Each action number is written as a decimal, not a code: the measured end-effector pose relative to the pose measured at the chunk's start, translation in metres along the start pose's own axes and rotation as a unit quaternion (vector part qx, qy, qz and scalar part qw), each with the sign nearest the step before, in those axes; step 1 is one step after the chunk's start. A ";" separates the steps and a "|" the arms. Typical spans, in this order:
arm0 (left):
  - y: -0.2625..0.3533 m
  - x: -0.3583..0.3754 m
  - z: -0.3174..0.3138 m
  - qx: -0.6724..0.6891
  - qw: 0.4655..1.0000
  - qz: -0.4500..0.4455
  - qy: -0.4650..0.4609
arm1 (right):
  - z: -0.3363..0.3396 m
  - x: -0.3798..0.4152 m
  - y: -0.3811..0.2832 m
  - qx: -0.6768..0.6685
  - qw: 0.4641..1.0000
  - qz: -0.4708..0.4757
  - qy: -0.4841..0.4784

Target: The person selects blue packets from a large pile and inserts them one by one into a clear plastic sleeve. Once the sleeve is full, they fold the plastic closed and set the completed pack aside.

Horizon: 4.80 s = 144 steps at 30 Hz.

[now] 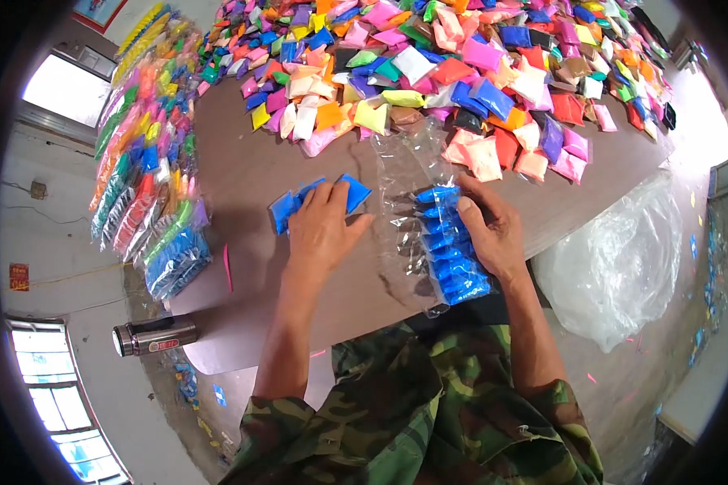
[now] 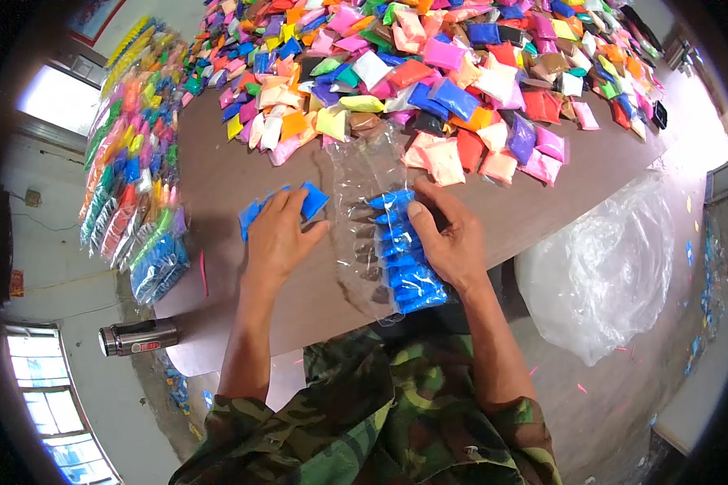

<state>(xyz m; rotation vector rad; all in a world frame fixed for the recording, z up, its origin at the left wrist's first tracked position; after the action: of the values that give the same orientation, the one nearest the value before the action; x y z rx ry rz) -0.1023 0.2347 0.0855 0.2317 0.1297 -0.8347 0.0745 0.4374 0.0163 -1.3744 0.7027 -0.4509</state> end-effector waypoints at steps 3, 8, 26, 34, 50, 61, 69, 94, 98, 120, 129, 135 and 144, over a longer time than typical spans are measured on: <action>-0.001 0.000 -0.007 -0.038 0.998 -0.035 0.039 | 0.001 0.000 -0.002 0.006 1.000 -0.005 -0.002; 0.000 -0.008 0.030 0.198 0.979 0.048 0.021 | 0.002 0.000 -0.006 0.028 1.000 0.009 0.003; 0.066 -0.053 -0.021 0.293 0.948 -0.077 -0.100 | -0.002 -0.008 -0.020 0.127 0.987 0.058 -0.082; 0.068 -0.057 -0.028 0.326 0.928 -0.113 -0.141 | -0.007 -0.016 -0.025 0.144 0.982 0.043 -0.117; 0.027 0.005 -0.010 0.264 0.960 -0.011 -0.088 | -0.063 -0.016 -0.028 0.078 0.974 -0.011 -0.213; -0.051 0.032 0.051 0.149 0.975 0.106 0.129 | -0.064 -0.014 -0.024 0.085 0.971 -0.008 -0.224; -0.177 0.034 -0.002 0.338 0.899 0.278 -0.028 | -0.062 -0.014 -0.020 0.069 0.976 -0.012 -0.204; -0.012 0.006 0.026 0.247 0.963 0.110 0.002 | -0.062 -0.017 -0.016 0.056 0.981 0.023 -0.182; -0.003 -0.007 0.019 0.291 0.952 0.094 -0.003 | -0.061 -0.017 -0.021 0.072 0.979 0.008 -0.190; -0.006 -0.022 -0.035 0.336 0.940 0.023 -0.051 | -0.065 -0.029 -0.021 0.066 0.980 0.019 -0.187; -0.052 0.005 0.024 0.265 0.949 0.168 0.006 | -0.065 -0.028 -0.020 0.062 0.979 0.026 -0.192; -0.130 0.024 0.022 0.119 0.969 0.216 -0.026 | -0.062 -0.028 -0.016 0.067 0.981 0.022 -0.180; -0.091 0.022 0.049 0.436 0.868 0.238 -0.012 | -0.063 -0.028 -0.015 0.057 0.981 0.019 -0.183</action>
<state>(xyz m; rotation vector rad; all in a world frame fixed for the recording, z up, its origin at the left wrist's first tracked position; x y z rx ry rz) -0.1545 0.1468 0.1146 1.0638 -0.3374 -0.3467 0.0129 0.4080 0.0334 -1.2884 0.3951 -0.1951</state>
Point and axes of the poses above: each hand's wrist, its own x-axis away from the middle knuckle, its own z-axis out of the back of the hand, y = z × x, the point moved 8 cm from there along -x, towards the middle knuckle, and after that the axes turned 4 degrees about z, right-handed, at the moved point
